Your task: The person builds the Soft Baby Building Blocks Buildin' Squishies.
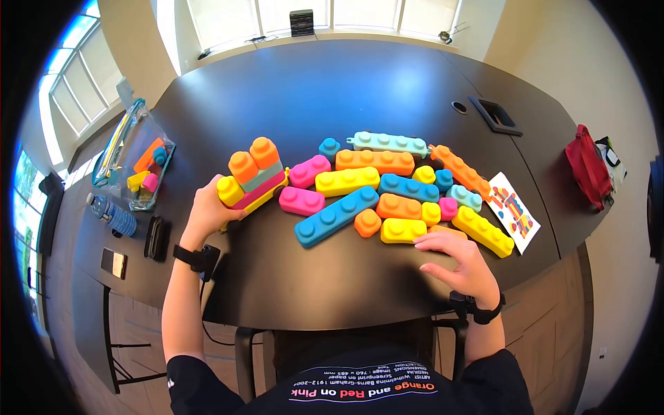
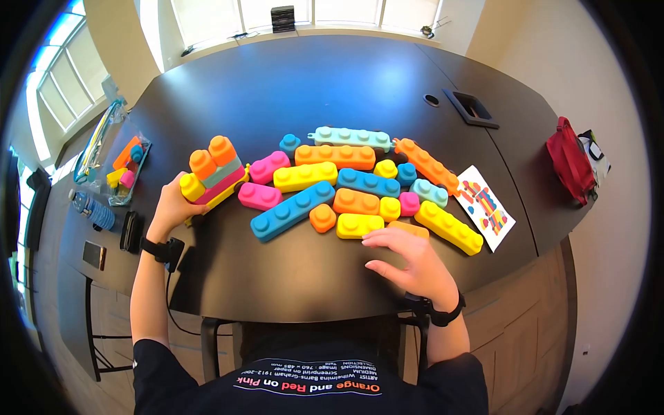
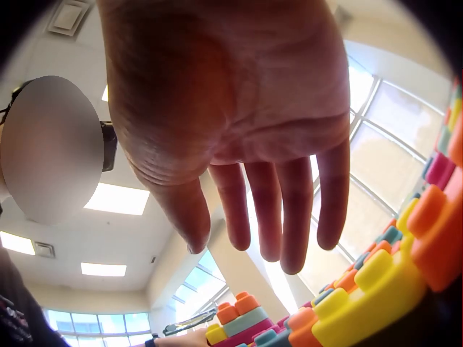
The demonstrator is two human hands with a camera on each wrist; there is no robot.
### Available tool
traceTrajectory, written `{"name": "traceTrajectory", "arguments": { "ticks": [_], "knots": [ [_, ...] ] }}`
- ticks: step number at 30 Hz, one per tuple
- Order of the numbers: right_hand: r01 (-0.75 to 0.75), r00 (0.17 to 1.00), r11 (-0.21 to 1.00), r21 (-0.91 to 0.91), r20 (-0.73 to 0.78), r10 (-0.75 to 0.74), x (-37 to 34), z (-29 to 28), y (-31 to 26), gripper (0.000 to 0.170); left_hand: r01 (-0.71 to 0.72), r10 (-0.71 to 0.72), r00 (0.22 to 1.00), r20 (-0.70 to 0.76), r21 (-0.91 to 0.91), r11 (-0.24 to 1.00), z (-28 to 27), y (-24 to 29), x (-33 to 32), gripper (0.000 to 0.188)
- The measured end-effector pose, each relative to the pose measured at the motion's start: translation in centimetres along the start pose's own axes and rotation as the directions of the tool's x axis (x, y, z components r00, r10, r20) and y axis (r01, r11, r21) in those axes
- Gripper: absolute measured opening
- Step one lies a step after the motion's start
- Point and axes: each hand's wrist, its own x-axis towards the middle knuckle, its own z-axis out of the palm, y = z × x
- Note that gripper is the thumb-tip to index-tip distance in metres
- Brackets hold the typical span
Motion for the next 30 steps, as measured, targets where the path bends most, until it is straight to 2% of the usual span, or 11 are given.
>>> {"name": "traceTrajectory", "arguments": {
  "ticks": [5, 8, 10, 11, 13, 14, 15, 18, 21, 22, 30],
  "knots": [
    [-0.037, 0.998, 0.999, -0.016, 0.046, 0.038, -0.6, -0.4, 0.2, 0.032, -0.042, 0.042, 0.999, 0.008, 0.003, 0.999, 0.0, -0.2, 0.0, 0.057],
    [-0.044, 0.998, 0.998, -0.045, 0.038, 0.046, -1.0, -0.9, 0.2, 0.033, -0.001, 0.004, 0.998, 0.063, -0.046, 0.999, -0.1, -0.2, -0.1, 0.071],
    [-0.037, 0.999, 0.998, -0.044, 0.033, 0.039, -1.0, -1.3, -0.1, 0.033, -0.073, 0.078, 0.996, 0.038, -0.133, 0.988, -0.6, 0.3, -0.8, 0.089],
    [-0.037, 0.999, 0.998, -0.045, 0.032, 0.038, -1.0, -1.4, -0.3, 0.033, -0.074, 0.079, 0.996, 0.037, -0.134, 0.988, -0.6, 0.4, -1.2, 0.089],
    [-0.031, 0.999, 0.999, -0.042, 0.030, 0.032, -1.1, -1.6, -0.7, 0.033, -0.210, 0.266, 0.926, -0.266, 0.222, 0.952, -0.4, 1.0, -2.3, 0.099],
    [-0.033, 0.999, 0.999, -0.044, 0.029, 0.034, -1.1, -1.7, -0.8, 0.033, -0.211, 0.304, 0.884, -0.354, 0.277, 0.937, -0.6, 2.6, -3.0, 0.082],
    [-0.028, 0.999, 0.999, -0.040, 0.031, 0.030, -1.2, -1.7, -0.9, 0.033, -0.213, 0.305, 0.884, -0.353, 0.276, 0.937, -0.8, 4.0, -3.9, 0.082],
    [-0.013, 0.999, 0.999, -0.043, 0.035, 0.015, -1.1, -1.4, -0.9, 0.032, -0.261, 0.279, 0.867, -0.413, 0.101, 0.960, -0.3, 7.1, -7.1, 0.047],
    [0.008, 0.999, 0.999, -0.051, 0.043, -0.006, -0.8, -1.1, -1.2, 0.032, -0.247, 0.221, 0.901, -0.373, -0.022, 0.969, 1.1, 10.1, -9.8, 0.038],
    [0.016, 0.999, 0.998, -0.053, 0.046, -0.014, -0.7, -1.1, -1.3, 0.032, -0.263, 0.244, 0.890, -0.384, 0.002, 0.965, 1.6, 10.6, -10.3, 0.035],
    [0.028, 0.999, 0.999, -0.044, 0.046, -0.026, -0.3, -1.1, -1.7, 0.034, -0.229, 0.173, 0.915, -0.364, -0.115, 0.967, 4.0, 11.6, -11.7, 0.031]
  ]
}}
